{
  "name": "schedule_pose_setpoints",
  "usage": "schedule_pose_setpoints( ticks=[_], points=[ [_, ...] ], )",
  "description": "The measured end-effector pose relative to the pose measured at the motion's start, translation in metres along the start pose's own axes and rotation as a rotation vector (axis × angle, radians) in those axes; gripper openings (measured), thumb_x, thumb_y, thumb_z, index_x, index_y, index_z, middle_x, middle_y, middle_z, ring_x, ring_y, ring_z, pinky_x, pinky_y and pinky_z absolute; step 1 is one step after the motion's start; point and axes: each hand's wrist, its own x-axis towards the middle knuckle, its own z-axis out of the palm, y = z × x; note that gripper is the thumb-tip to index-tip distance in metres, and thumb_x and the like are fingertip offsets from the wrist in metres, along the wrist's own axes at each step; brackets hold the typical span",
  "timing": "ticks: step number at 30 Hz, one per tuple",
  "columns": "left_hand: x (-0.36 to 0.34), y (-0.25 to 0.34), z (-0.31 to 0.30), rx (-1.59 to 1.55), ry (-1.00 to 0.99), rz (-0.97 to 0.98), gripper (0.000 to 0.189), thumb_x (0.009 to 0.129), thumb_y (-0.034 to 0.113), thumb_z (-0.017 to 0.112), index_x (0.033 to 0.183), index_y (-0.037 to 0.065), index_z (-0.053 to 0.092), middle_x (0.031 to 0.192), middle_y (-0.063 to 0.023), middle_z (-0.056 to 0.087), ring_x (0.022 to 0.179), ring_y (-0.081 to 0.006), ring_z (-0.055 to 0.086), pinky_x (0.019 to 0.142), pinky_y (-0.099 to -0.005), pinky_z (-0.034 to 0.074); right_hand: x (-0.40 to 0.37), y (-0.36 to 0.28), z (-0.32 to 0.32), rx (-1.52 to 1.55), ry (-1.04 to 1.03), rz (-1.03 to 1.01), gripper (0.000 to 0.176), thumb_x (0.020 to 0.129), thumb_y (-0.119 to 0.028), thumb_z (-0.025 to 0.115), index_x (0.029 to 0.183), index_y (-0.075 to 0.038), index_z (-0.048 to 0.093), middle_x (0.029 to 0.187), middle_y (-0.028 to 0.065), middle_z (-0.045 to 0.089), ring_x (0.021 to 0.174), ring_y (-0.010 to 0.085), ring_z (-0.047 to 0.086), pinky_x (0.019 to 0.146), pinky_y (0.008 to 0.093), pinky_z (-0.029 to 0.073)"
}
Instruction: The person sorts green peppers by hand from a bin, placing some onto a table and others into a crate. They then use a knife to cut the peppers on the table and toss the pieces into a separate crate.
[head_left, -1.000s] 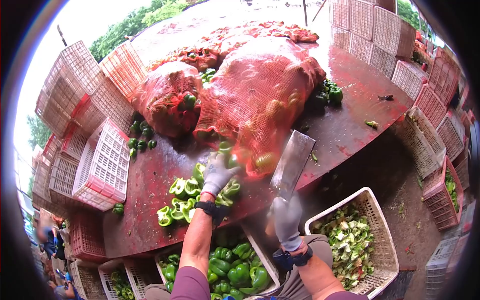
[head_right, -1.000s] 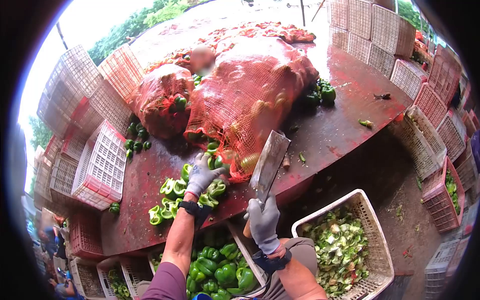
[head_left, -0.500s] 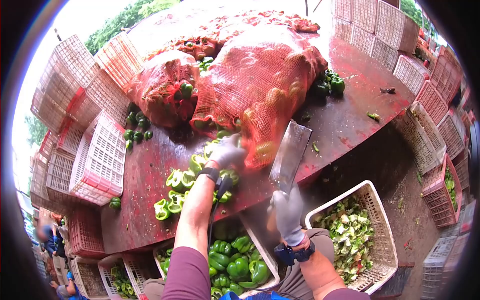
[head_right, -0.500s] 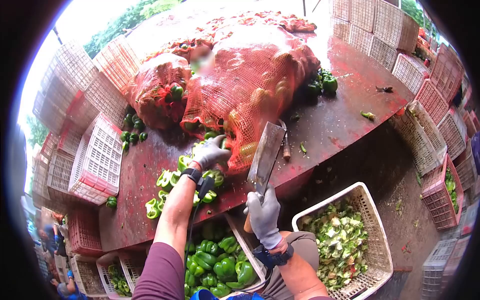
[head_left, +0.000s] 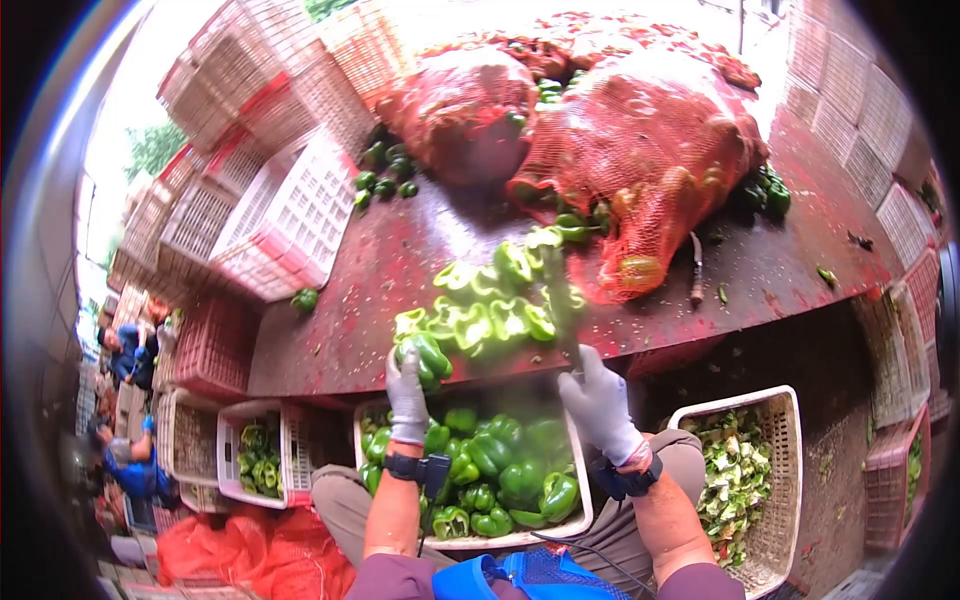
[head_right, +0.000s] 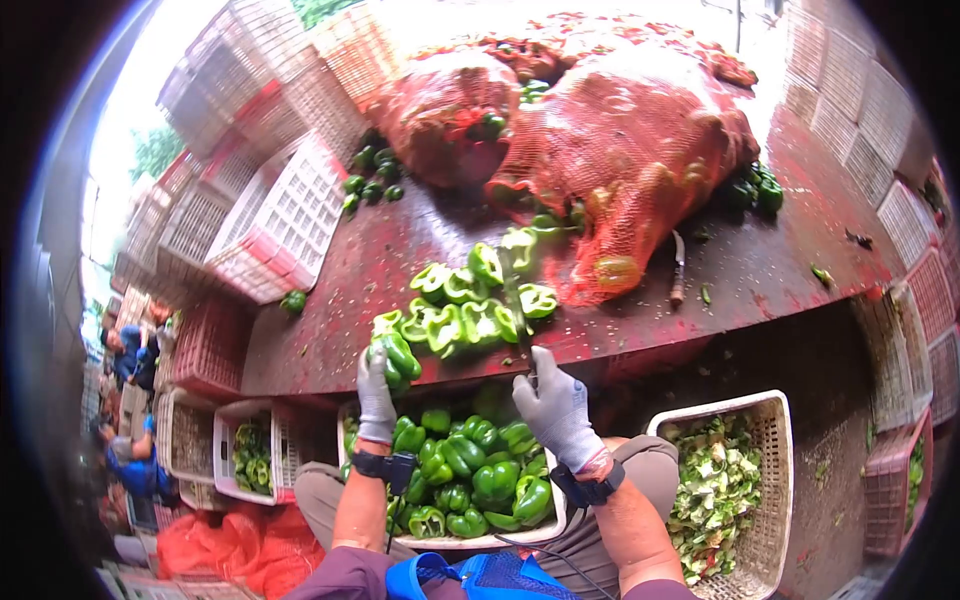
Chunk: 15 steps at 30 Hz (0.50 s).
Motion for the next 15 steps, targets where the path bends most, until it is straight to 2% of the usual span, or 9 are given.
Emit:
schedule_pose_setpoints(
  ticks=[2,4,6,7,8,11,14,15],
  points=[
    [-0.011,-0.016,-0.009,0.073,0.095,0.0,0.046,0.096,0.036,0.062,0.125,0.002,0.055,0.111,-0.0072,0.062,0.099,-0.0175,0.059,0.088,-0.0345,0.048,-0.007,-0.01,0.019,-0.087,-0.185,-0.015,0.038,0.088,-0.021,0.06,0.121,-0.004,0.052,0.074,0.0192,0.066,0.072,0.0406,0.067,0.064,0.0486,0.052],
    [-0.003,-0.038,-0.008,0.218,0.152,-0.034,0.046,0.096,0.04,0.061,0.122,0.001,0.055,0.108,-0.0118,0.064,0.097,-0.0216,0.061,0.087,-0.0369,0.049,-0.013,-0.02,0.04,-0.165,-0.364,-0.039,0.036,0.089,-0.022,0.058,0.119,-0.004,0.053,0.077,0.0204,0.067,0.076,0.0426,0.066,0.069,0.0512,0.051],
    [-0.006,-0.044,0.0,0.37,0.213,0.057,0.047,0.098,0.043,0.056,0.119,0.001,0.056,0.106,-0.0193,0.066,0.097,-0.0297,0.064,0.086,-0.0409,0.049,-0.021,-0.022,0.063,-0.116,-0.485,-0.045,0.033,0.089,-0.024,0.055,0.116,-0.005,0.052,0.075,0.0214,0.066,0.076,0.0428,0.066,0.071,0.0536,0.05],
    [-0.006,-0.04,0.002,0.443,0.238,0.069,0.049,0.099,0.046,0.051,0.117,0.001,0.057,0.103,-0.0242,0.067,0.096,-0.0377,0.065,0.085,-0.0448,0.049,-0.022,-0.023,0.073,-0.131,-0.553,0.011,0.036,0.089,-0.023,0.056,0.12,-0.006,0.053,0.078,0.0205,0.067,0.077,0.0417,0.066,0.071,0.0522,0.05],
    [-0.007,-0.036,0.004,0.489,0.246,0.059,0.052,0.099,0.049,0.049,0.115,0.001,0.058,0.101,-0.0262,0.067,0.096,-0.0421,0.065,0.084,-0.047,0.049,-0.023,-0.024,0.081,-0.149,-0.621,0.07,0.039,0.088,-0.023,0.057,0.124,-0.007,0.054,0.081,0.0196,0.068,0.077,0.0405,0.067,0.07,0.0508,0.051],
    [-0.008,-0.036,-0.004,0.544,0.187,0.028,0.057,0.097,0.053,0.047,0.116,0.0,0.06,0.102,-0.0294,0.066,0.097,-0.0461,0.063,0.084,-0.05,0.048,-0.021,-0.036,0.093,-0.204,-0.721,0.138,0.037,0.088,-0.023,0.056,0.122,-0.007,0.055,0.078,0.0203,0.067,0.075,0.0405,0.067,0.071,0.0504,0.051],
    [-0.006,-0.045,-0.005,0.511,0.199,0.019,0.06,0.096,0.055,0.047,0.118,0.001,0.06,0.103,-0.0307,0.065,0.099,-0.0471,0.062,0.086,-0.0516,0.048,-0.026,-0.025,0.111,-0.345,-0.635,-0.024,0.034,0.089,-0.022,0.054,0.118,-0.006,0.055,0.077,0.0215,0.066,0.075,0.0409,0.066,0.071,0.0505,0.05],
    [-0.002,-0.047,-0.004,0.512,0.186,-0.024,0.061,0.095,0.057,0.048,0.12,0.002,0.06,0.106,-0.0313,0.064,0.102,-0.048,0.06,0.089,-0.0526,0.046,-0.023,-0.03,0.111,-0.37,-0.654,-0.014,0.033,0.089,-0.022,0.054,0.117,-0.006,0.054,0.078,0.0222,0.066,0.076,0.0411,0.066,0.071,0.0507,0.05]
  ],
)
